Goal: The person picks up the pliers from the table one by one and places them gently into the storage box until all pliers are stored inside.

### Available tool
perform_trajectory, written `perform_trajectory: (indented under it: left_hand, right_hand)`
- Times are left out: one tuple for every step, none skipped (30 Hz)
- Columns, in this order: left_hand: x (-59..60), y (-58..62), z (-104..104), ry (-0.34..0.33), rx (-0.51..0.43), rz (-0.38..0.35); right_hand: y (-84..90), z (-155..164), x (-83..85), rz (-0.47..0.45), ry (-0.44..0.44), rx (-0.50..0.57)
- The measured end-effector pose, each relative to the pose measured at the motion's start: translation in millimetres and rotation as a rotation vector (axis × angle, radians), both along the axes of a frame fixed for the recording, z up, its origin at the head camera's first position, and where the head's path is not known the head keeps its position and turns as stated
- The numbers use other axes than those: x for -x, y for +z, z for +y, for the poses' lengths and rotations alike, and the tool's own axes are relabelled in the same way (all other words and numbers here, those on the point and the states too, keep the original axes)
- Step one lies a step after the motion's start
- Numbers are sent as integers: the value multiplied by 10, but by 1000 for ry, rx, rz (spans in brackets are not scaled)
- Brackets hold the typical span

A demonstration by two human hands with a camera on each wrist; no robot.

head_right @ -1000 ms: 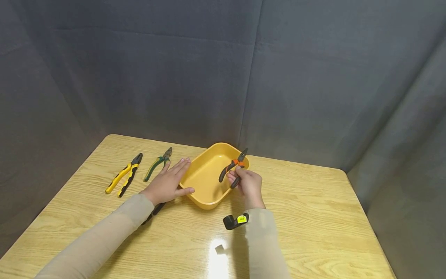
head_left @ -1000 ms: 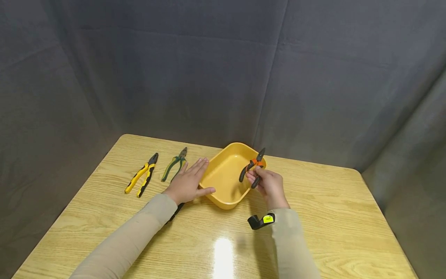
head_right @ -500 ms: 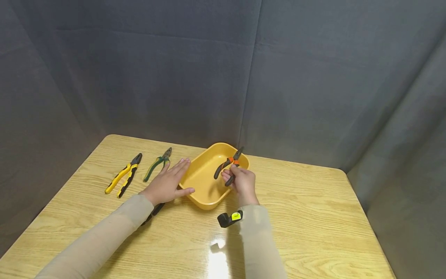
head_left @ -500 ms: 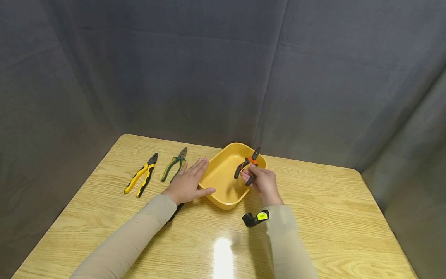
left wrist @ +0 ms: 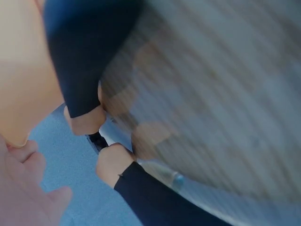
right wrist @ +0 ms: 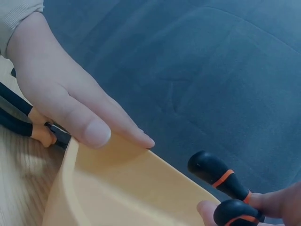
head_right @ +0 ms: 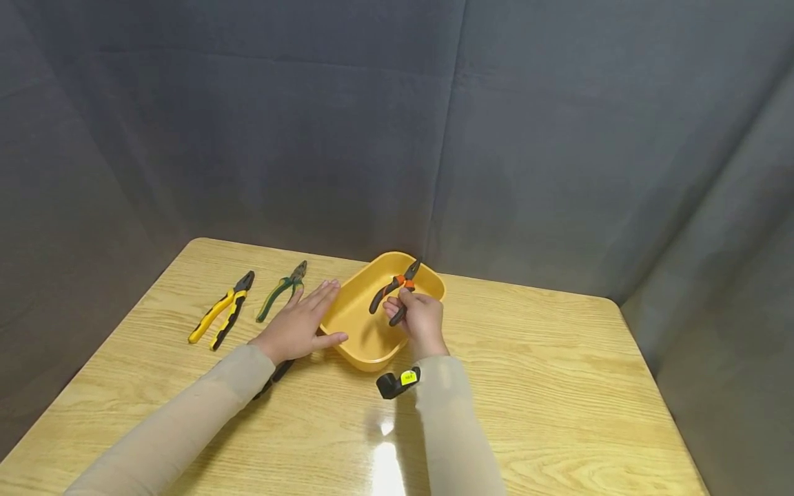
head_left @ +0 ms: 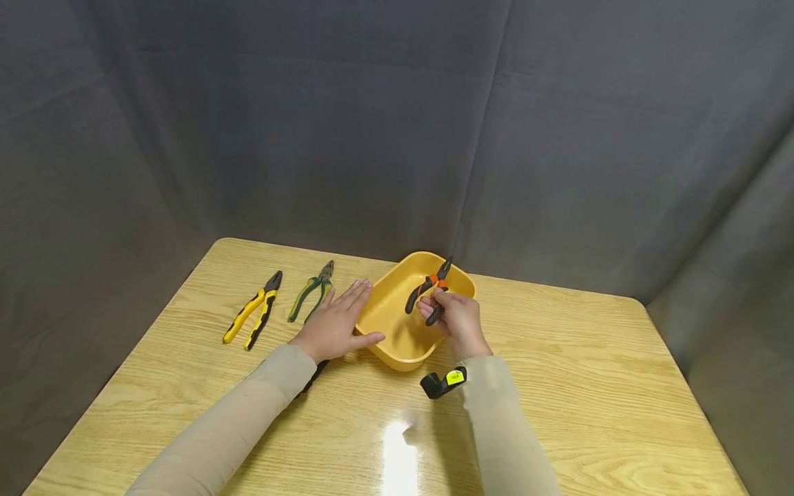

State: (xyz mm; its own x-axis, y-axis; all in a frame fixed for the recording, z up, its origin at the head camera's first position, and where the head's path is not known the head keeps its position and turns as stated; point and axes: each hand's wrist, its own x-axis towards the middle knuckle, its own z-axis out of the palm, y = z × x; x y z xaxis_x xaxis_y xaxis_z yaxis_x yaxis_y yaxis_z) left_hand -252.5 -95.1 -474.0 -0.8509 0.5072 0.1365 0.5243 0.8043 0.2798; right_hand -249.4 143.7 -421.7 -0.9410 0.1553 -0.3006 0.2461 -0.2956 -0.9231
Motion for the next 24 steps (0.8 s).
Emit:
perform_trajectory:
  left_hand:
    - [1,-1,3,-1,2,3]
    - [1,1,6,0,3,2]
    - [1,2,7,1,4,-1]
    - [0,3,10,2,5,-2]
    - [-1,5,11,2,4,-3]
    - [-2,8,12,2,2,-6]
    - [-3,10,13,3,2,-8]
    - [-5,13,14,4,1,-10]
    - [-6,14,16,3,1,-9]
    - [-7,14,17,2,0,-7]
    - [-8,15,18,2,-1,-6]
    - [-8,15,19,1,-1,-3]
    - [-8,15,20,1,-2,-1]
    - [-8,14,21,-1,-4,0]
    - [-8,13,22,-2,-6,0]
    - [-8,13,21,-2,-4,-1]
    - [-8,13,20,-1,-2,-1]
    - [-7,13,19,-1,0,0]
    - [-8,14,17,0,3,1]
    - [-8,16,16,1,5,0]
    - [-8,17,14,2,8,2]
    - [-8,18,13,3,12,3]
    - [-9,20,12,4,11,3]
    - [-10,21,12,3,11,3]
  right_hand:
    - [1,-8,9,-3,-5,-1]
    - [3,-18,18,-6,-8,-3]
    - [4,-28,27,-6,-11,-6]
    - [4,-38,36,-6,-15,-5]
    - [5,-50,45,-6,-17,-7]
    - [7,-65,54,-2,-19,-6]
    - [7,-77,62,-1,-18,-7]
    - [5,-88,70,-1,-20,-5]
    - [3,-100,77,2,-21,-2]
    - [1,-111,84,-1,-24,0]
    - [0,-123,89,-2,-27,-1]
    - [-2,-134,95,-4,-31,-2]
    - [-6,-145,100,-8,-36,-3]
    - [-12,-153,107,-11,-41,-5]
    - [-18,-162,113,-14,-45,-8]
    - [-23,-174,118,-20,-52,-12]
    - [-31,-185,123,-20,-55,-10]
    - [-40,-197,127,-23,-58,-12]
    - [-49,-207,133,-24,-61,-12]
    - [-57,-217,138,-25,-65,-11]
    - [-65,-229,142,-25,-69,-8]
    - [-73,-240,146,-24,-73,-4]
    - [-83,-248,151,-24,-77,1]
    - [-89,-254,155,-26,-83,0]
